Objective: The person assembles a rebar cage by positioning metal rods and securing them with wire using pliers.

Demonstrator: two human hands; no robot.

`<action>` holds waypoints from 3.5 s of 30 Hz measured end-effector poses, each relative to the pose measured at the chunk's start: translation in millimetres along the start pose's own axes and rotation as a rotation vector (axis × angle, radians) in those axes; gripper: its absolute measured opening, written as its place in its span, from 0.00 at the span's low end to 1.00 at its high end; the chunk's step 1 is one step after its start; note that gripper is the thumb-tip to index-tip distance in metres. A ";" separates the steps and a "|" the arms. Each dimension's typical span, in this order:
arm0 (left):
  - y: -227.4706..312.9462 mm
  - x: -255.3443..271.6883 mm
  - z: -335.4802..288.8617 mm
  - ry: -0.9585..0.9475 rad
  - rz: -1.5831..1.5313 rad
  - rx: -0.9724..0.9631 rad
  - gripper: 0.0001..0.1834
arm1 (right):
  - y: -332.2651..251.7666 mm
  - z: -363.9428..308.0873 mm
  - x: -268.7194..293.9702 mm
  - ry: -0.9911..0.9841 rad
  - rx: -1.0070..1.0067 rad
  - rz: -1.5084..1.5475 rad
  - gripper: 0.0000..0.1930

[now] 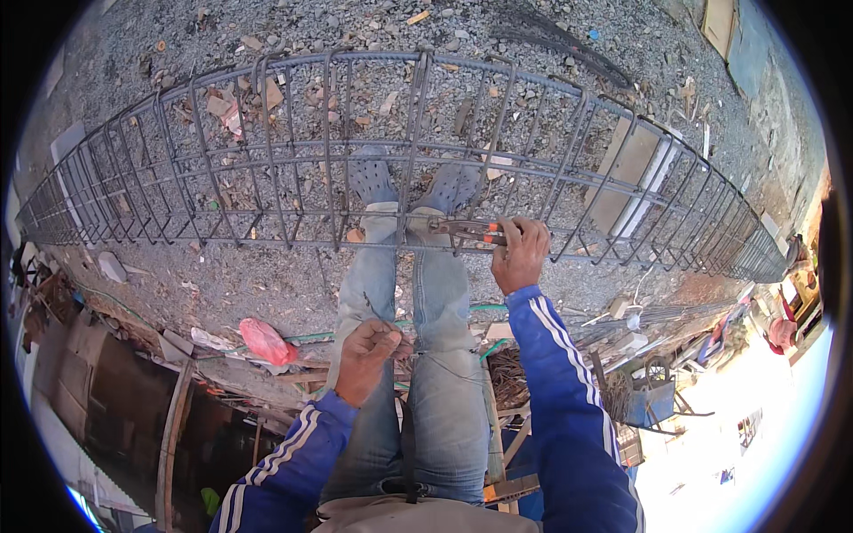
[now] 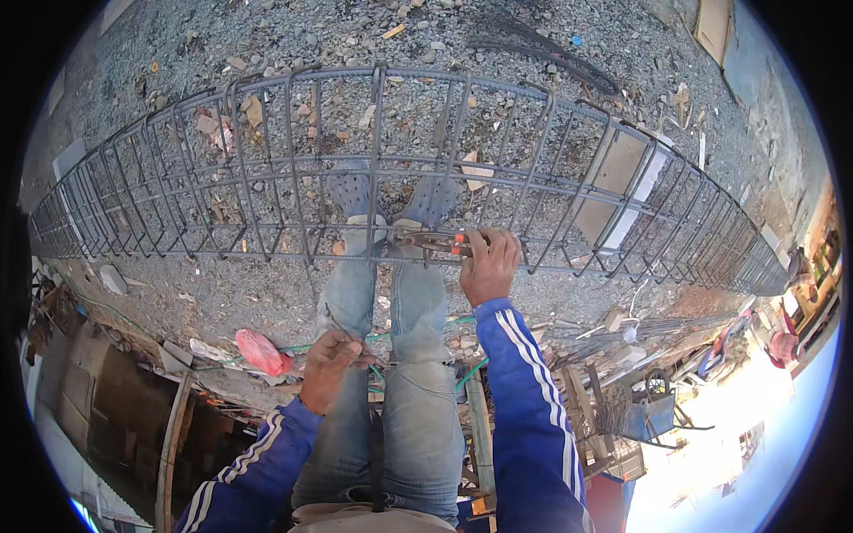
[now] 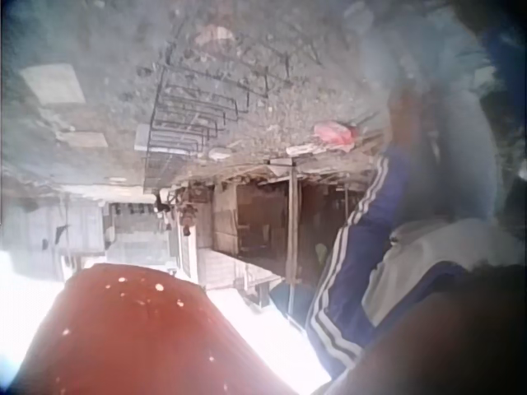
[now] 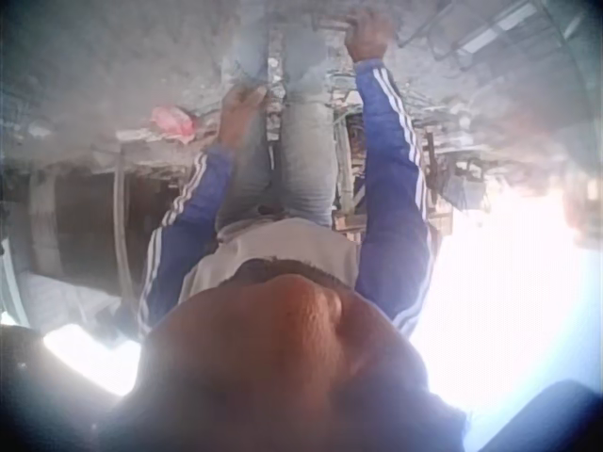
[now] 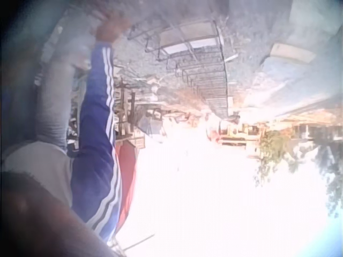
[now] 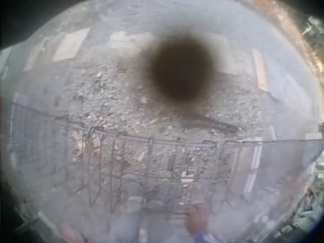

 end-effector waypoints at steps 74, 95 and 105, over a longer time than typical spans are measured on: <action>197.9 -51.4 145.8 0.222 1.179 -0.875 0.19 | -68.3 134.4 -88.0 -0.661 -0.251 0.401 0.11; 176.9 -60.2 130.5 -0.054 1.574 -1.033 0.29 | -81.2 92.3 -77.5 -0.179 -0.648 0.437 0.11; 174.7 -58.6 212.1 -0.410 1.658 -0.595 0.17 | -90.0 88.7 -78.0 -0.099 -0.635 0.525 0.10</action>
Point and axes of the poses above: each hand's wrist, its own z-axis towards the middle knuckle, its own x-axis out of the back of the hand, y = z × x, the point moved 9 cm from there along z, towards the middle knuckle, and after that the axes turned 4 degrees about x, right-handed, at the moved point
